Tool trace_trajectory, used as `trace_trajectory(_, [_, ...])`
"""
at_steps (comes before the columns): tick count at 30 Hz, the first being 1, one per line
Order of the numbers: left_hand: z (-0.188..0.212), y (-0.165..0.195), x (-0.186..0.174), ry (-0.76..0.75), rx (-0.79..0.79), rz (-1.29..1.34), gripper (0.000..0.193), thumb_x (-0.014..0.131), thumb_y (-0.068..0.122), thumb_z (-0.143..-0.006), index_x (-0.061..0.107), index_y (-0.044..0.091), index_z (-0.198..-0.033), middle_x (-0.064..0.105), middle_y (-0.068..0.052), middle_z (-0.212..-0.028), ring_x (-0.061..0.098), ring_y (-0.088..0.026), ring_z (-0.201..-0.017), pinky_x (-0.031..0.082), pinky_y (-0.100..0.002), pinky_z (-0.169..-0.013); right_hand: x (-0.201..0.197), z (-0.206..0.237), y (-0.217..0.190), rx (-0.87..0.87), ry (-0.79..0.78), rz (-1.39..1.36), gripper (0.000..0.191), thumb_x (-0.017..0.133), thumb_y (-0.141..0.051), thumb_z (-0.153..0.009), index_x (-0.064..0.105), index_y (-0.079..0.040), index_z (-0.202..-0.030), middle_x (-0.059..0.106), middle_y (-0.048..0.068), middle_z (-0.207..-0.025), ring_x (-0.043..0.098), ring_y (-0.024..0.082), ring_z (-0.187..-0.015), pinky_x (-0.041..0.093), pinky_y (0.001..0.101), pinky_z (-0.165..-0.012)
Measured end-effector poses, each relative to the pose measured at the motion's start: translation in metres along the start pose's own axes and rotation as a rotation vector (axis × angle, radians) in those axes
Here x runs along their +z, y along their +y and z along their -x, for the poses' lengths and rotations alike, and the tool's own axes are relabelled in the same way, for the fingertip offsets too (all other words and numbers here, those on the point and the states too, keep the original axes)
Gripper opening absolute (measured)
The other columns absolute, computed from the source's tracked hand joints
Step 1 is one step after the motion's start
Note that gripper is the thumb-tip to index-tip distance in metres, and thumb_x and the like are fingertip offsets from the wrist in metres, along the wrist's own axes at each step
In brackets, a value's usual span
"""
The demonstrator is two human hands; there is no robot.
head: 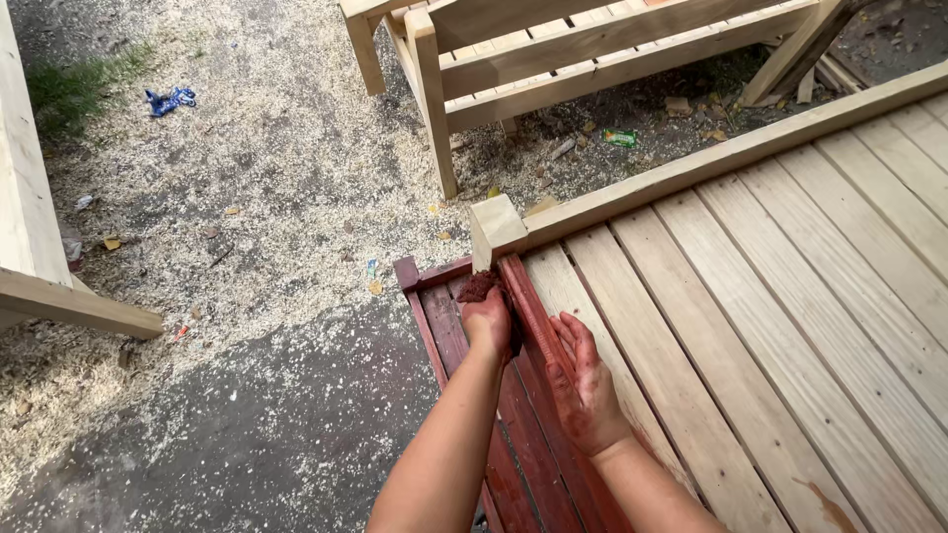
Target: The person applies reddish-brown stain to a wooden slatted bench using a cloth. They repeatedly dip the cloth into a container of stain and wipe it across the bench surface and frame, covering multiple slats and edges.
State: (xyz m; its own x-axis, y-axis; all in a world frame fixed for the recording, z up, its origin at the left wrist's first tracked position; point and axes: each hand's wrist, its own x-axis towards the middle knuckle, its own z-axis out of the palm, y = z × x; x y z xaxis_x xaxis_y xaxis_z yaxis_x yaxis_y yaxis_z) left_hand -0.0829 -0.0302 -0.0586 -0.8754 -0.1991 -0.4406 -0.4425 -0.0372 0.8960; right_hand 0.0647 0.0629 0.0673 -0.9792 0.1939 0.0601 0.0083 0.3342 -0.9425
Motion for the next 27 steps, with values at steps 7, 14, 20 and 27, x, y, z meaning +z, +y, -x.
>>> trace_trajectory(7, [0.026, 0.027, -0.010, -0.062, 0.097, 0.080, 0.042, 0.065, 0.031, -0.096, 0.070, -0.004, -0.119, 0.077, -0.013, -0.114, 0.071, -0.025, -0.098, 0.054, -0.038, -0.086, 0.006, 0.001, -0.002, -0.014, 0.007, -0.054, 0.085, 0.047, -0.061, -0.097, 0.031, 0.002, -0.153, 0.051, 0.028, -0.151, 0.050, 0.035, -0.143, 0.037, 0.0404, -0.116])
trace_trajectory(14, [0.014, -0.015, 0.014, 0.186, 0.218, 0.203, 0.041, 0.064, 0.029, -0.096, 0.069, -0.005, -0.118, 0.076, -0.012, -0.113, 0.071, -0.025, -0.100, 0.054, -0.037, -0.088, 0.009, 0.002, 0.003, -0.017, 0.011, -0.083, 0.083, 0.051, -0.056, -0.098, 0.030, 0.003, -0.153, 0.053, 0.027, -0.149, 0.054, 0.033, -0.140, 0.041, 0.0379, -0.113])
trace_trajectory(20, [-0.012, -0.026, 0.013, 0.014, -0.494, 0.600, 0.047, 0.055, 0.036, -0.102, 0.063, -0.006, -0.122, 0.072, -0.014, -0.112, 0.069, -0.031, -0.096, 0.057, -0.045, -0.083, 0.013, 0.005, 0.003, -0.012, 0.006, -0.141, 0.084, 0.054, -0.054, -0.097, 0.029, 0.004, -0.153, 0.052, 0.028, -0.150, 0.054, 0.033, -0.139, 0.041, 0.0377, -0.112])
trace_trajectory(27, [-0.007, 0.000, 0.011, 0.045, -0.195, 0.299, 0.047, 0.062, 0.036, -0.099, 0.067, -0.007, -0.118, 0.074, -0.015, -0.110, 0.068, -0.027, -0.089, 0.055, -0.043, -0.080, 0.014, 0.006, 0.003, -0.016, 0.009, -0.151, 0.083, 0.053, -0.053, -0.098, 0.029, 0.005, -0.152, 0.050, 0.028, -0.151, 0.050, 0.033, -0.142, 0.039, 0.0385, -0.115])
